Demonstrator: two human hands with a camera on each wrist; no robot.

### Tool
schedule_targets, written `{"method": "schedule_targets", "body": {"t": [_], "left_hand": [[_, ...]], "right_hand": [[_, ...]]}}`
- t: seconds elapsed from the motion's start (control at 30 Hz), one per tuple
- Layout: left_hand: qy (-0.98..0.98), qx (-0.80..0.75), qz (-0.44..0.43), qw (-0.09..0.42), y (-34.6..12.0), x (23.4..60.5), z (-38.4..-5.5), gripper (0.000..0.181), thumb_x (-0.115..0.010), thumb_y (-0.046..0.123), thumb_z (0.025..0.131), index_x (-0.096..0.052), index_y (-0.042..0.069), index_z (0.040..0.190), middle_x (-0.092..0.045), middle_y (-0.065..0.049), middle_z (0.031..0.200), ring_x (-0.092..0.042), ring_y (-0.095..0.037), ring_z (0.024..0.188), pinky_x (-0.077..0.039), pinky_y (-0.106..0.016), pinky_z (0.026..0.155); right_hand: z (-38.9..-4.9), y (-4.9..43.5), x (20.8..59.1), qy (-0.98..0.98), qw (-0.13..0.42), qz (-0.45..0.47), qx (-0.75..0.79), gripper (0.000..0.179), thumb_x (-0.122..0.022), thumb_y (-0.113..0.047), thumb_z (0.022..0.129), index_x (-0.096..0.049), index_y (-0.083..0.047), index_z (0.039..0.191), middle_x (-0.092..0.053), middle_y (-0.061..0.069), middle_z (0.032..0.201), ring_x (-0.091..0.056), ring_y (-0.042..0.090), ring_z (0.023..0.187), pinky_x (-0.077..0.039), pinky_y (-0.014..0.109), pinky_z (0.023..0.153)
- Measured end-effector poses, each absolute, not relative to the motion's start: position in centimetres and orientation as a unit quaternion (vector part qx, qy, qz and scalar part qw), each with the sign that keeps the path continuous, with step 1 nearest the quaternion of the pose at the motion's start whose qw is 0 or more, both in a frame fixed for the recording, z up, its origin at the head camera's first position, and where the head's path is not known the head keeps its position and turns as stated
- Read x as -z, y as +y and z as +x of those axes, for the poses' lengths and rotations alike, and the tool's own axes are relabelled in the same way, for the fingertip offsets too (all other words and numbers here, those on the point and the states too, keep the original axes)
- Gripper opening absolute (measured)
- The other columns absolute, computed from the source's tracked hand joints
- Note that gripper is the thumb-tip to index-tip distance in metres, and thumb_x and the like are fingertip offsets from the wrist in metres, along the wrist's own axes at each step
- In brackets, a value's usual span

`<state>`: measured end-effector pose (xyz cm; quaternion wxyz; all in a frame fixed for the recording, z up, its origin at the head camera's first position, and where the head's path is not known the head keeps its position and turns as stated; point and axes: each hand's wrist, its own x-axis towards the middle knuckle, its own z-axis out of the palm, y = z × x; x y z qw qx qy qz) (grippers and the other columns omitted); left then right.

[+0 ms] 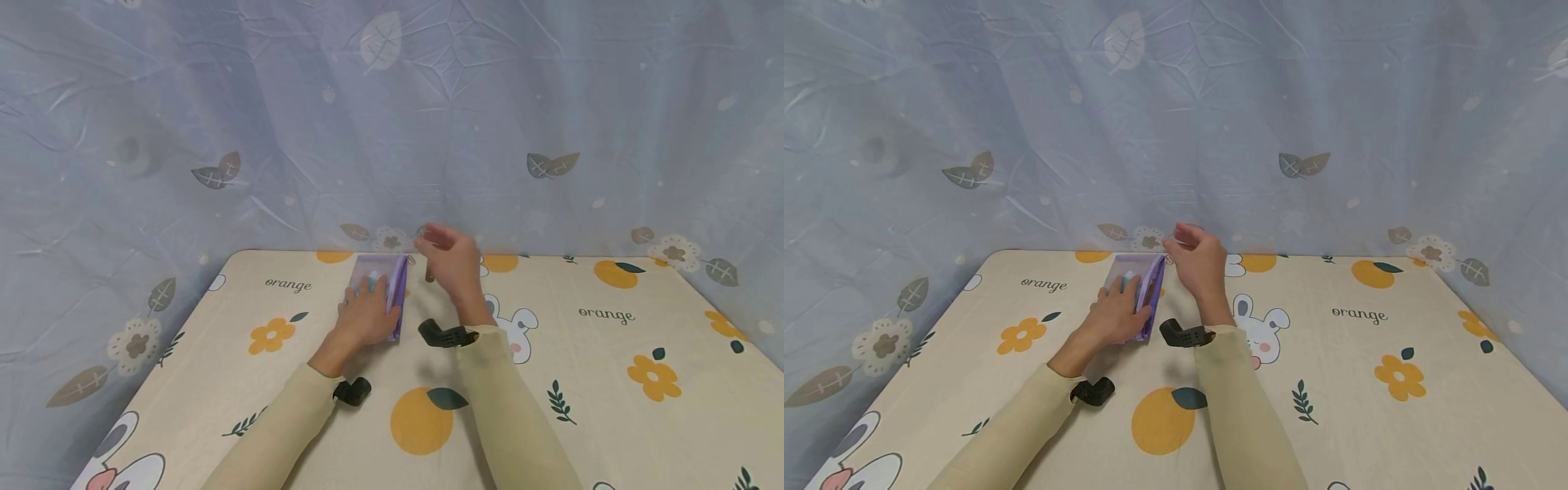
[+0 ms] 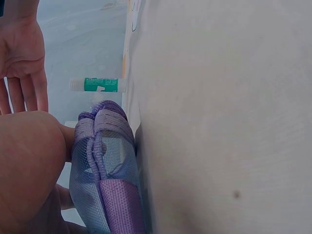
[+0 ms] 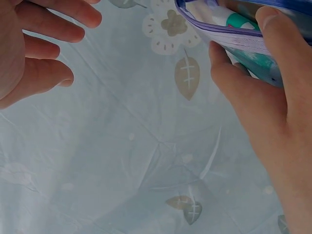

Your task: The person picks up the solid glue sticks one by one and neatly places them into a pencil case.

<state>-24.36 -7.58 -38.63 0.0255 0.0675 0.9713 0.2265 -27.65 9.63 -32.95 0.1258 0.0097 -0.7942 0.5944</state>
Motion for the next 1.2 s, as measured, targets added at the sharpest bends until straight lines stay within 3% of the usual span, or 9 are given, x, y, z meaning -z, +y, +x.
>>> {"method": "schedule_targets", "body": {"t": [0.13, 1.2], "left_hand": [[0.971, -0.229, 0.069, 0.027, -7.5, 38.6, -24.3, 0.074, -0.056, 0.038, 0.106, -0.028, 0.008, 0.167, -0.022, -0.030, 0.173, -0.025, -0.063, 0.154, -0.031, -0.079, 0.116], [0.969, -0.234, 0.070, 0.029, -7.5, 38.4, -24.1, 0.074, -0.055, 0.036, 0.106, -0.027, 0.008, 0.168, -0.020, -0.031, 0.173, -0.023, -0.064, 0.154, -0.029, -0.079, 0.118]], "right_hand": [[-27.7, 9.9, 32.8, -0.795, 0.124, 0.006, -0.594, 0.049, -0.076, -0.030, 0.099, -0.066, -0.013, 0.144, -0.074, 0.008, 0.137, -0.069, 0.027, 0.128, -0.055, 0.046, 0.109], [-27.8, 12.1, 32.2, -0.784, 0.145, -0.040, -0.603, 0.045, -0.077, -0.027, 0.099, -0.068, -0.016, 0.142, -0.074, 0.006, 0.136, -0.069, 0.024, 0.129, -0.054, 0.043, 0.110]]}}
